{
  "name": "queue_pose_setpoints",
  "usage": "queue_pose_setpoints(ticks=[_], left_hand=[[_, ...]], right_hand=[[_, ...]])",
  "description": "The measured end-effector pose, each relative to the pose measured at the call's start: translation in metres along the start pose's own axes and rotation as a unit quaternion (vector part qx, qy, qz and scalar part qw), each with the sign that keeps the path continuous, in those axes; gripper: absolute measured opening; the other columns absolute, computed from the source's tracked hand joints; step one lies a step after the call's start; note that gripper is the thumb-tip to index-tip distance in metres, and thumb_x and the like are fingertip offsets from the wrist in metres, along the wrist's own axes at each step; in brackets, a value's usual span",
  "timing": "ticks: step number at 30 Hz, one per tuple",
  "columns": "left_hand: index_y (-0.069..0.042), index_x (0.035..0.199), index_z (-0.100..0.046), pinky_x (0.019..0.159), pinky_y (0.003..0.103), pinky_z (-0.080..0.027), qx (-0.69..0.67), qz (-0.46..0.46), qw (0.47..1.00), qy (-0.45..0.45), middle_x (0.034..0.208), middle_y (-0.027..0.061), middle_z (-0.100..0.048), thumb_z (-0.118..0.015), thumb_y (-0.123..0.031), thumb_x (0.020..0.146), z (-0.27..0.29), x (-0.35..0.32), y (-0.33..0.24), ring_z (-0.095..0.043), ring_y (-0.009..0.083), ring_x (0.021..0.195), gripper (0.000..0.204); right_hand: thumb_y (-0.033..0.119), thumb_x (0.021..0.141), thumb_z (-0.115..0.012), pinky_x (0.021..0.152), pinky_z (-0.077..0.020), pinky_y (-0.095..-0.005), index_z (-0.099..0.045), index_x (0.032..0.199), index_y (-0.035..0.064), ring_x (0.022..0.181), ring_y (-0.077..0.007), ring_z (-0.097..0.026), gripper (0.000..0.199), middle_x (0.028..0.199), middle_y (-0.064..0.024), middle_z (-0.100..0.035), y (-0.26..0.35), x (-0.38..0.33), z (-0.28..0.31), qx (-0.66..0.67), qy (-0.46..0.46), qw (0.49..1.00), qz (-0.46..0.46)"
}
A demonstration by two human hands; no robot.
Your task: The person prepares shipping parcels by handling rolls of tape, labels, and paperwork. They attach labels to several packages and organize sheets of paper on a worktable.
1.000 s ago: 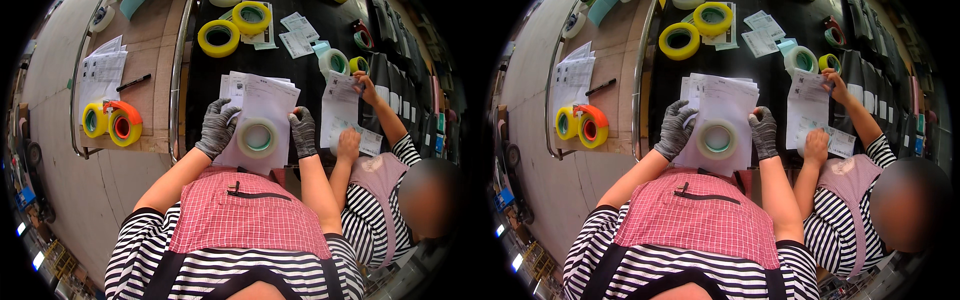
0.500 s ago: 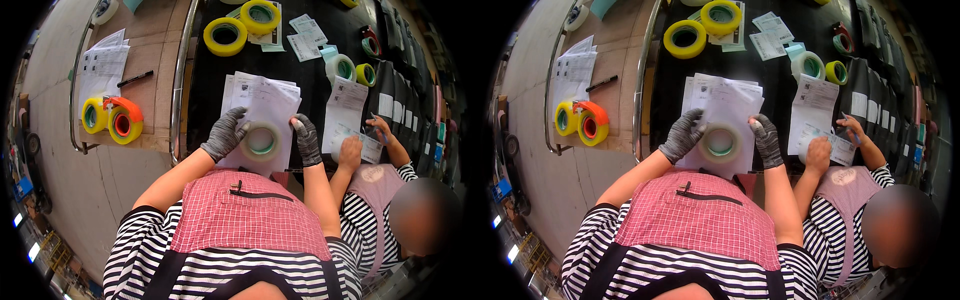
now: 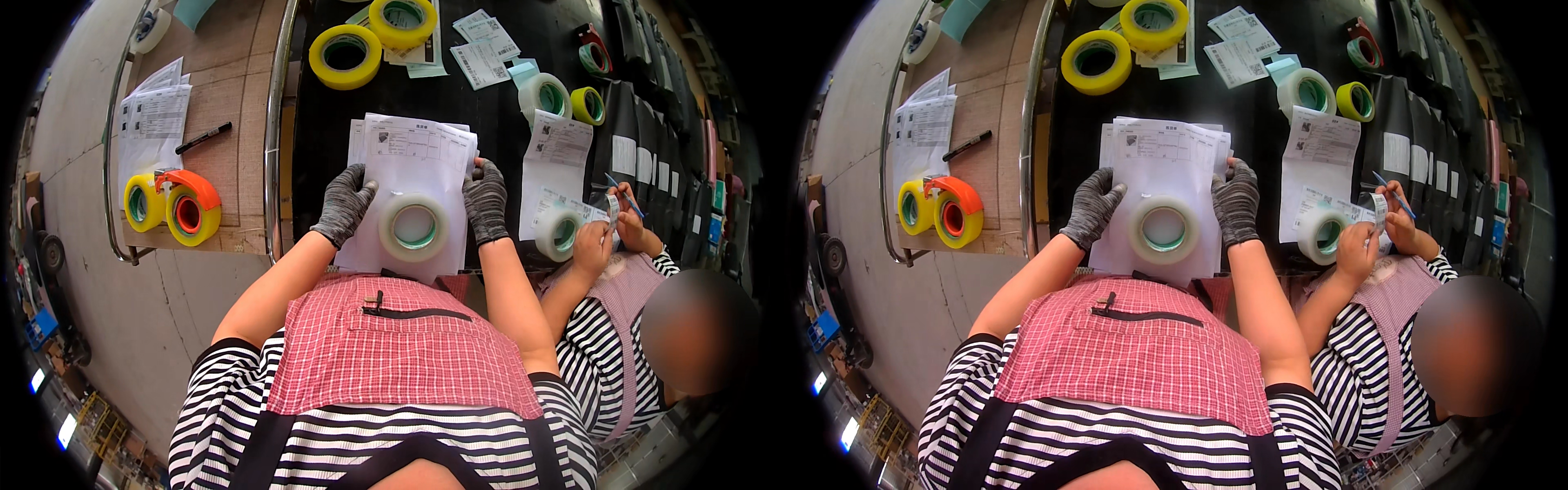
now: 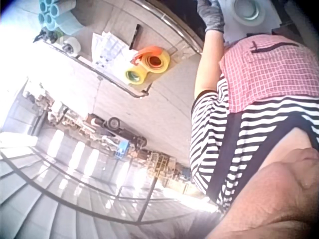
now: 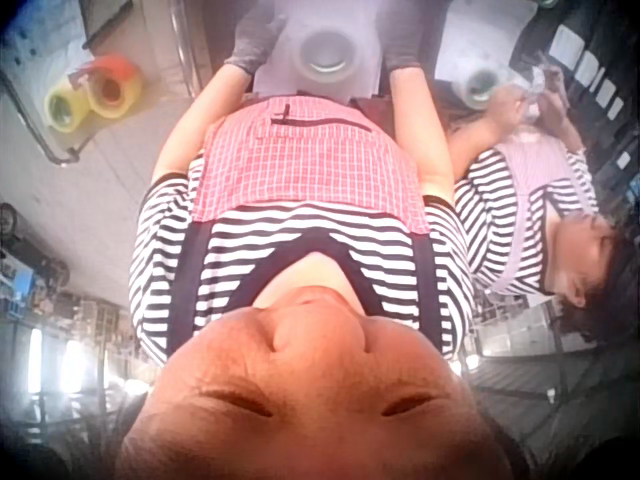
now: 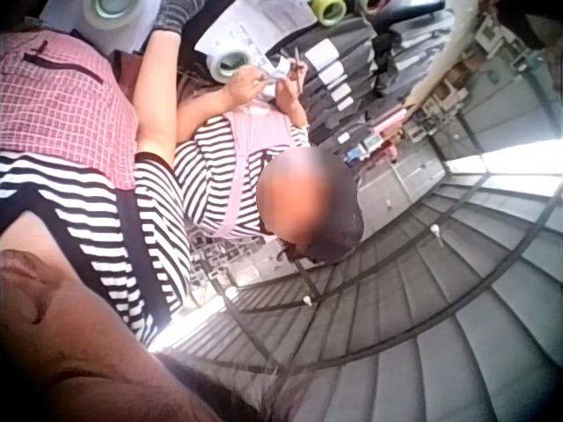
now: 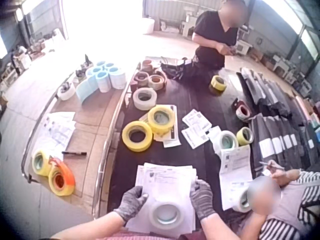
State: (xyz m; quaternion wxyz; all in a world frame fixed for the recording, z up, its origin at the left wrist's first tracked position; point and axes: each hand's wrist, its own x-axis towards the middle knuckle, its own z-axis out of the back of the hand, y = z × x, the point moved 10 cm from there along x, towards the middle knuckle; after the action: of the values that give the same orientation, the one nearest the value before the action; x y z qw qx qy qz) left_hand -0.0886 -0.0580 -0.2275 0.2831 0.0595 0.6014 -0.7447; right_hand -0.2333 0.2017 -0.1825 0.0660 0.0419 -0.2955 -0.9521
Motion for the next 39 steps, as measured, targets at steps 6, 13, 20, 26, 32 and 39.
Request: queue_pose_setpoints(ticks=[6, 13, 20, 26, 32, 39], left_hand=[[0.004, 0.119, -0.058, 0.087, 0.027, -0.050, -0.128, -0.003, 0.992, -0.017, 0.107, 0.0085, -0.067, -0.066, -0.004, 0.089, -0.001, 0.000, -0.001, -0.063, 0.0165, 0.097, 0.032], [-0.008, 0.100, -0.070, 0.078, 0.030, -0.055, 0.230, -0.391, 0.891, 0.033, 0.100, 0.0085, -0.068, -0.068, -0.001, 0.083, -0.017, -0.055, -0.079, -0.066, 0.0238, 0.090, 0.019], [-0.015, 0.098, -0.072, 0.076, 0.033, -0.056, 0.244, -0.400, 0.883, 0.025, 0.100, 0.0085, -0.068, -0.069, -0.003, 0.080, -0.017, -0.057, -0.080, -0.066, 0.0269, 0.090, 0.022], [-0.014, 0.097, -0.071, 0.075, 0.033, -0.056, 0.235, -0.399, 0.886, 0.022, 0.099, 0.0085, -0.068, -0.069, -0.003, 0.080, -0.018, -0.056, -0.077, -0.066, 0.0273, 0.089, 0.021], [-0.014, 0.098, -0.071, 0.075, 0.033, -0.056, 0.238, -0.402, 0.884, 0.014, 0.099, 0.0087, -0.068, -0.069, -0.003, 0.080, -0.019, -0.056, -0.076, -0.066, 0.0278, 0.089, 0.021], [-0.013, 0.099, -0.071, 0.075, 0.033, -0.056, 0.242, -0.409, 0.880, 0.021, 0.099, 0.0091, -0.068, -0.068, -0.002, 0.080, -0.019, -0.057, -0.079, -0.066, 0.0271, 0.088, 0.021]], right_hand=[[0.012, 0.078, -0.075, 0.079, -0.0527, -0.0348, -0.063, 0.108, 0.0027, 0.081, -0.0237, -0.066, 0.033, 0.086, -0.0127, -0.068, -0.016, 0.003, 0.001, 0.113, 0.040, 0.987, -0.112], [0.013, 0.085, -0.069, 0.082, -0.0520, -0.0336, -0.067, 0.104, -0.0004, 0.087, -0.0207, -0.067, 0.023, 0.096, -0.0141, -0.071, -0.032, 0.006, -0.010, 0.176, 0.094, 0.975, -0.101], [0.015, 0.085, -0.069, 0.083, -0.0517, -0.0339, -0.067, 0.104, 0.0003, 0.088, -0.0213, -0.068, 0.025, 0.095, -0.0141, -0.071, -0.030, 0.011, -0.011, 0.155, 0.109, 0.977, -0.096], [0.018, 0.084, -0.070, 0.084, -0.0514, -0.0346, -0.067, 0.104, 0.0008, 0.088, -0.0229, -0.068, 0.026, 0.096, -0.0143, -0.071, -0.034, 0.012, -0.015, 0.147, 0.107, 0.979, -0.087], [0.017, 0.087, -0.069, 0.083, -0.0512, -0.0333, -0.066, 0.106, 0.0002, 0.088, -0.0198, -0.066, 0.026, 0.097, -0.0118, -0.071, -0.028, 0.013, -0.013, 0.122, 0.105, 0.984, -0.076], [0.015, 0.088, -0.068, 0.081, -0.0516, -0.0325, -0.066, 0.107, -0.0003, 0.086, -0.0176, -0.066, 0.025, 0.097, -0.0102, -0.071, -0.029, 0.012, -0.014, 0.122, 0.113, 0.982, -0.093]])
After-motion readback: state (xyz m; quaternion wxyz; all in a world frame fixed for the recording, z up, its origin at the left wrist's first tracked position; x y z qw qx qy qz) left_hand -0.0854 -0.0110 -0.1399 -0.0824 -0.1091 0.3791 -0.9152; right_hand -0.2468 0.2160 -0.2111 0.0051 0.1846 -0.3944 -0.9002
